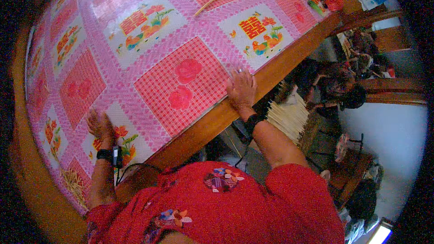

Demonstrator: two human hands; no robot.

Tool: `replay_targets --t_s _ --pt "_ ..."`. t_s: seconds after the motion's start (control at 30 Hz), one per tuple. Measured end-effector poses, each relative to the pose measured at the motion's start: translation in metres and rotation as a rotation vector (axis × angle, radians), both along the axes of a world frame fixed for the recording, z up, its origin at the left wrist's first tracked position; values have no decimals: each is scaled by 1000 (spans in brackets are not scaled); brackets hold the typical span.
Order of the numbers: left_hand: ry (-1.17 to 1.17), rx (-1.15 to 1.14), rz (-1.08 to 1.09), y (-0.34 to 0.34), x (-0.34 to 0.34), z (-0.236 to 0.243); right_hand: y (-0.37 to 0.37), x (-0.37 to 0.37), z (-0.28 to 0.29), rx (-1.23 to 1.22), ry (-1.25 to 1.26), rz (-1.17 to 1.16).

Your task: Weaving wooden or bamboo slats into a mat.

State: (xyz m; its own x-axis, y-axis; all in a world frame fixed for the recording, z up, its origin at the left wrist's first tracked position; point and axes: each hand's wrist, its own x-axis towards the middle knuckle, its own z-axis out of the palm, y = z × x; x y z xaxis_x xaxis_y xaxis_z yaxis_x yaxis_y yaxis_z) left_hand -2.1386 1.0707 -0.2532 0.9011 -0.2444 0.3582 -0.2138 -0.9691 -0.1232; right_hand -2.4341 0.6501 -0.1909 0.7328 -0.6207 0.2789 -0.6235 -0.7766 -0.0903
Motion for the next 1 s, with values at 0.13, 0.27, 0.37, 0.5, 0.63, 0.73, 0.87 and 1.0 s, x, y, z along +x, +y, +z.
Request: replay_targets --t_s 0.13,0.27,0.37,0.5,0.63,0.73,0.87,1.0 --pt "24 61 -29 3 -6 5 7 -11 -3 -8 -2 -6" --pt "6 35 2 6 0 0 5 -2 1 -9 -21 -18" --pt "0 20 2 6 2 -1 4 1 -2 -39 -36 -7" --pt "34 58 50 -1 -3 3 4 -7 -3 -50 -35 -7" --pt "9 63 33 -6 -5 5 0 -7 -4 -53 -49 -11" --pt "15 3 -18 8 5 -1 4 1 -2 -23 -48 -25" --pt "9 29 -26 9 2 -4 6 -2 -1 -7 -54 -19" --pt "18 33 -10 4 2 -1 1 -3 -3 -12 -33 -24"
